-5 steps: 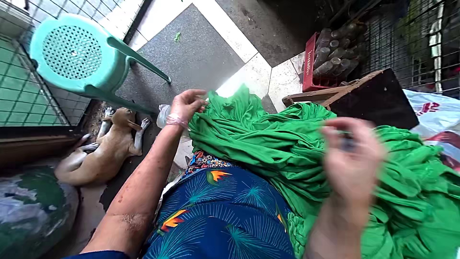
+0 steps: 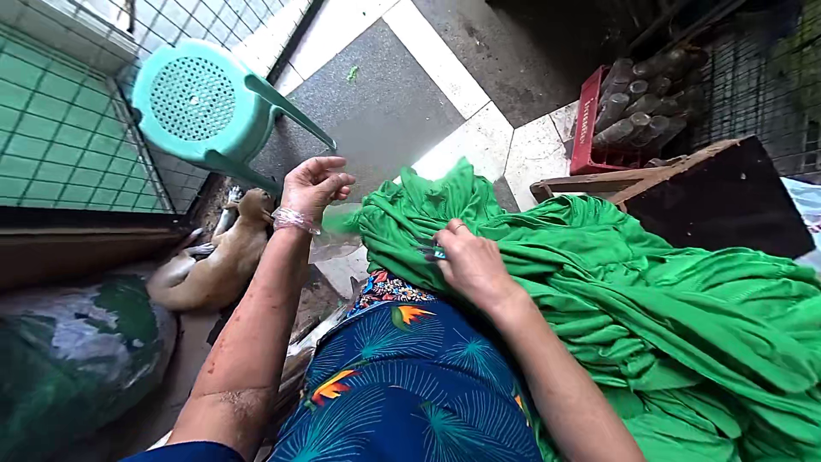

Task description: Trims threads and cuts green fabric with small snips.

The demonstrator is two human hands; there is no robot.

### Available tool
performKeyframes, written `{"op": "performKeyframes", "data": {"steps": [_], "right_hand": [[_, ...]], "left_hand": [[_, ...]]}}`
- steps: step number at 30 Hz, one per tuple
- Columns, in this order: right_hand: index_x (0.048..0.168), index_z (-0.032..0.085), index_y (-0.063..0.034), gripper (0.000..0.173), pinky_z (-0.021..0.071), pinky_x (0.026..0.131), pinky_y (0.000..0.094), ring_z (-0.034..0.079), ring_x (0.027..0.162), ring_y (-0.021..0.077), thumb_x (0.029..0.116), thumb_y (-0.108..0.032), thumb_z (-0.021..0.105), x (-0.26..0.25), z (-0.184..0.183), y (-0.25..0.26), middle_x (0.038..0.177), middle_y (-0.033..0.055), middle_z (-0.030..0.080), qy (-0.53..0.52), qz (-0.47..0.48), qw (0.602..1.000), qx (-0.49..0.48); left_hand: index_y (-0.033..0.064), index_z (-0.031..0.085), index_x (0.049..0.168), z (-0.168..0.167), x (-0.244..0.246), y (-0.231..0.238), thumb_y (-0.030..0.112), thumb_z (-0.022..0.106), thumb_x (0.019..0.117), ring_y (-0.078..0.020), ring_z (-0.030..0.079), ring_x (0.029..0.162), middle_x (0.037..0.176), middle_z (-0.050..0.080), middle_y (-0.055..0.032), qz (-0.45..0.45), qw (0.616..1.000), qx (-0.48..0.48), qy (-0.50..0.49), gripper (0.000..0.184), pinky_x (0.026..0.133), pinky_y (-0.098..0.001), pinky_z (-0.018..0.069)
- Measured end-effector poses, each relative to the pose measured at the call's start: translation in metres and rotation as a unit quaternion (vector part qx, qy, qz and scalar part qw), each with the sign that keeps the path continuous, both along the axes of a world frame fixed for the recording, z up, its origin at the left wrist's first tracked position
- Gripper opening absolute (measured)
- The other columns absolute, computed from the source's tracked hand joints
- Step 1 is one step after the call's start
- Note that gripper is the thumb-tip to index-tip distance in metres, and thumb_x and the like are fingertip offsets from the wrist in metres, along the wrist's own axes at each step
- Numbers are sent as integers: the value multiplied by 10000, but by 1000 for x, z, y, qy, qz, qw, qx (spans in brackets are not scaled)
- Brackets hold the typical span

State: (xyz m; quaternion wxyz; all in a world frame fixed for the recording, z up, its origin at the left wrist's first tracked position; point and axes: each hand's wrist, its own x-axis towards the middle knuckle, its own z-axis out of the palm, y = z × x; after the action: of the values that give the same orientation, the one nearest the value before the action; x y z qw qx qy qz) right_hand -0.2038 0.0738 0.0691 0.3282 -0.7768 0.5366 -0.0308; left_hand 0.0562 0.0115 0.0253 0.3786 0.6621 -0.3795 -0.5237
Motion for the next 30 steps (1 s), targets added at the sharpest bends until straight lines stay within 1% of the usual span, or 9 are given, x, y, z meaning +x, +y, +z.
{"op": "performKeyframes", "data": {"steps": [8,11,15,18,21,24,26,28,30], "right_hand": [[1111,671,47,284,553,723,552,704,859,407,978,-202,696,44,-30,2,1089,253,663,36,0,997,67],[1143,677,38,211,527,808,588,690,978,428,995,-108,639,37,-31,4,1136,253,669,36,48,990,127],[1014,730,34,125,558,691,569,700,826,396,906,5,672,24,-42,12,966,230,679,-99,10,995,19],[976,728,33,119,557,655,546,695,800,370,863,35,690,18,-42,12,942,211,676,-150,-23,988,-42],[1096,669,58,239,568,681,522,688,826,360,878,-12,736,20,-28,8,1022,231,654,-175,-66,981,-56],[1187,595,58,312,576,755,358,666,867,209,942,-92,714,38,-3,2,1048,169,658,-296,-125,947,34],[1227,544,32,402,516,647,286,609,772,131,935,-171,731,59,4,2,1041,127,643,-356,-185,912,88],[1277,529,28,572,505,659,385,606,814,214,871,-255,815,76,3,0,1072,161,646,-335,-212,912,110],[1273,544,46,530,530,739,477,635,887,299,906,-244,792,85,-2,-3,1079,204,647,-291,-200,928,119]], "left_hand": [[-63,592,1209,-38,6,20,-26,647,961,-45,642,674,836,675,-47,-13,992,122,-17,257,691,-219,562],[-63,589,1202,-37,11,24,-16,600,995,-40,637,695,843,655,-40,-46,987,152,10,212,704,-211,556],[-16,595,1171,-35,23,28,-35,552,1006,-33,651,699,813,661,9,-28,982,157,106,172,705,-196,562],[50,604,1125,-8,25,28,-49,516,1005,-11,669,701,804,694,49,-11,974,128,186,179,699,-164,569],[74,610,1093,32,11,29,-58,515,989,-8,683,721,814,713,58,-16,979,54,198,193,714,-163,577],[96,600,1049,72,-22,31,-60,517,995,-20,700,745,840,721,60,55,977,-46,203,185,727,-171,592],[108,600,1032,91,-41,30,-64,495,1003,-20,698,753,856,723,53,90,963,-109,231,203,733,-167,590],[121,604,1021,108,-56,28,-60,464,1015,-16,696,752,846,731,45,107,944,-159,269,229,732,-159,585],[130,605,1016,123,-66,28,-57,441,1020,-19,700,747,834,730,43,103,930,-191,298,249,727,-158,588]]}}
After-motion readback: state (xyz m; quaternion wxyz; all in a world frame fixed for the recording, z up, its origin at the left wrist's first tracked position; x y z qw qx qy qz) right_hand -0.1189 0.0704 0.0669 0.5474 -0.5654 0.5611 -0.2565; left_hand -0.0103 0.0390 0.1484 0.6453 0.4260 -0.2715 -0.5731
